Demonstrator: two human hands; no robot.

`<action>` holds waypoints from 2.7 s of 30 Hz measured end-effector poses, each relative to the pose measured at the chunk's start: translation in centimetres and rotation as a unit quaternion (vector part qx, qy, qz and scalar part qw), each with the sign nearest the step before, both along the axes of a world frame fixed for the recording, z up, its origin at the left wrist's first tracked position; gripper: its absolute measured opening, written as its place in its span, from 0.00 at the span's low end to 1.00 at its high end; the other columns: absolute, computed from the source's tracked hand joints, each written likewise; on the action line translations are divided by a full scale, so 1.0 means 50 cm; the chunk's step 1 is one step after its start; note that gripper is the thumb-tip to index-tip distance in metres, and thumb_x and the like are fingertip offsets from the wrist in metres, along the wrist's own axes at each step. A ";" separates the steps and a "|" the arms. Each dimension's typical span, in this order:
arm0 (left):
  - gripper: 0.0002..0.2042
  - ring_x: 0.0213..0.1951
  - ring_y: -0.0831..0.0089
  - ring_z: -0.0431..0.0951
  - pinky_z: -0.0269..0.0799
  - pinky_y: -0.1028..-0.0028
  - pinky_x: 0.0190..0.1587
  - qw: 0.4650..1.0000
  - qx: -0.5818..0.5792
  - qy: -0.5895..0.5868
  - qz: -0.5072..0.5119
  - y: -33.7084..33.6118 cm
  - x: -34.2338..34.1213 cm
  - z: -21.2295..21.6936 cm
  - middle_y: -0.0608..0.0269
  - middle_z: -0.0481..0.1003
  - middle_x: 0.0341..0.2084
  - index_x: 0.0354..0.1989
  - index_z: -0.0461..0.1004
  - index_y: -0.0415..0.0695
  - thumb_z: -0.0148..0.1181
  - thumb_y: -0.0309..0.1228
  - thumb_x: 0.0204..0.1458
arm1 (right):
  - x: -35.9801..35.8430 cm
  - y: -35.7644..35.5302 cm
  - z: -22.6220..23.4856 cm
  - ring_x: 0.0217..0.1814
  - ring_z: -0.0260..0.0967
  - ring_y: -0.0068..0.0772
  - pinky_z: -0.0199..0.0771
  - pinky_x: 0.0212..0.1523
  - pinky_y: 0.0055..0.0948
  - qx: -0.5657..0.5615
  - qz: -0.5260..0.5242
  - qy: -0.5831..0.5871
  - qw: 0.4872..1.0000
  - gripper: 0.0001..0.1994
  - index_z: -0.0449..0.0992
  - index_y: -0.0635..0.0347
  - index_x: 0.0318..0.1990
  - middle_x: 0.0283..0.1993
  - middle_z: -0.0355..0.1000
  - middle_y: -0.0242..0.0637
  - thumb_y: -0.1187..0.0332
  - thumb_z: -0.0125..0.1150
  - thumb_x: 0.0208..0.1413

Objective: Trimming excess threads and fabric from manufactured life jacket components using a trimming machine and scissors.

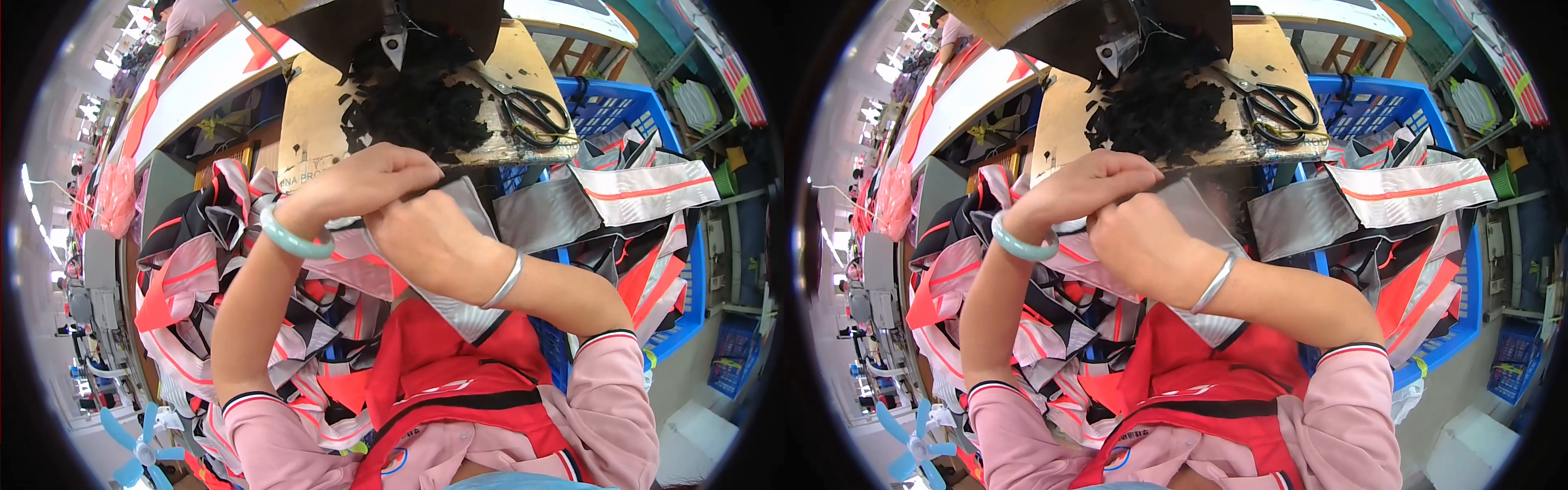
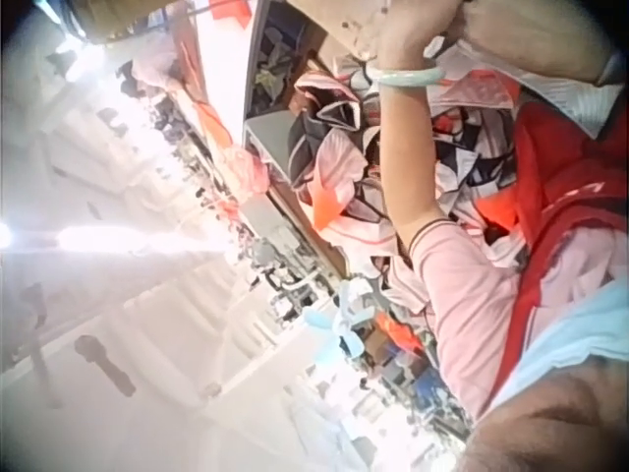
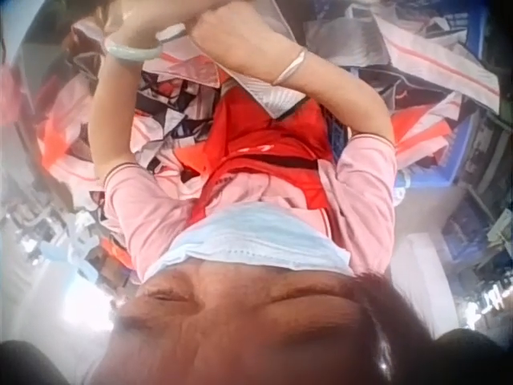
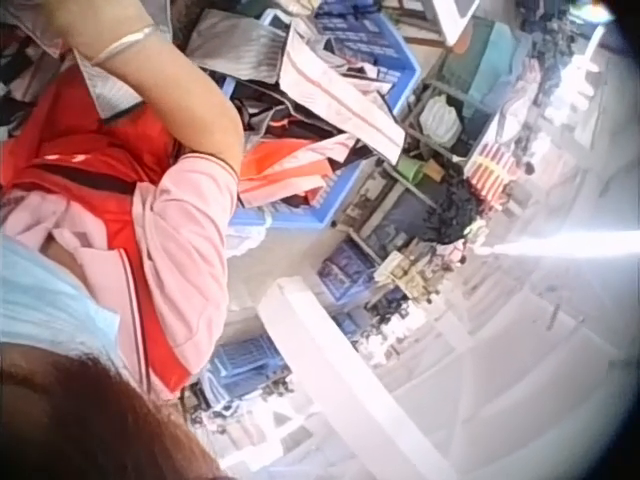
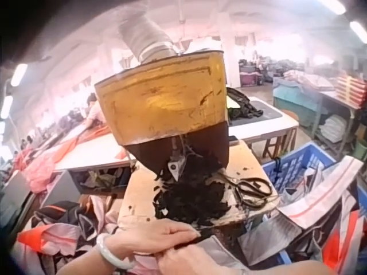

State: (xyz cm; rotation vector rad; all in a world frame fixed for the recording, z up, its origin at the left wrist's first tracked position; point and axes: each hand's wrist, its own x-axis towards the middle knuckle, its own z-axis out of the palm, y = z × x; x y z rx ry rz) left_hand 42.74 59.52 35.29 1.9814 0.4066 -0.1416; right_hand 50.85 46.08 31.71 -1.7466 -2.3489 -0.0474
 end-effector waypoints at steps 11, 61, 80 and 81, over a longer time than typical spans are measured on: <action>0.09 0.26 0.70 0.74 0.69 0.77 0.30 0.937 0.229 -0.178 0.193 -0.084 -0.141 -0.030 0.57 0.76 0.26 0.33 0.76 0.35 0.64 0.28 0.48 | 0.163 -0.049 0.048 0.32 0.72 0.44 0.70 0.32 0.34 0.017 -0.032 0.321 0.946 0.09 0.76 0.63 0.35 0.31 0.72 0.43 0.68 0.61 0.49; 0.13 0.35 0.66 0.75 0.70 0.70 0.40 0.983 0.113 0.075 -0.126 -0.006 -0.017 0.018 0.56 0.76 0.29 0.34 0.75 0.37 0.55 0.37 0.52 | -0.083 0.003 -0.007 0.28 0.72 0.32 0.68 0.23 0.25 0.103 0.026 -0.005 0.994 0.17 0.72 0.69 0.45 0.35 0.72 0.44 0.70 0.54 0.48; 0.07 0.48 0.50 0.71 0.66 0.61 0.53 0.855 0.511 0.011 0.083 0.038 -0.442 -0.083 0.45 0.72 0.43 0.33 0.71 0.35 0.56 0.25 0.47 | -0.072 0.033 -0.024 0.32 0.72 0.49 0.73 0.33 0.42 -0.012 0.044 0.242 0.969 0.07 0.74 0.59 0.34 0.33 0.72 0.42 0.65 0.56 0.53; 0.09 0.48 0.49 0.72 0.67 0.61 0.53 0.865 0.495 0.028 0.073 0.011 -0.449 -0.047 0.45 0.72 0.44 0.36 0.71 0.34 0.55 0.26 0.48 | -0.055 0.018 -0.008 0.32 0.72 0.49 0.72 0.33 0.42 -0.012 0.058 0.280 0.958 0.07 0.75 0.57 0.34 0.32 0.71 0.41 0.65 0.57 0.53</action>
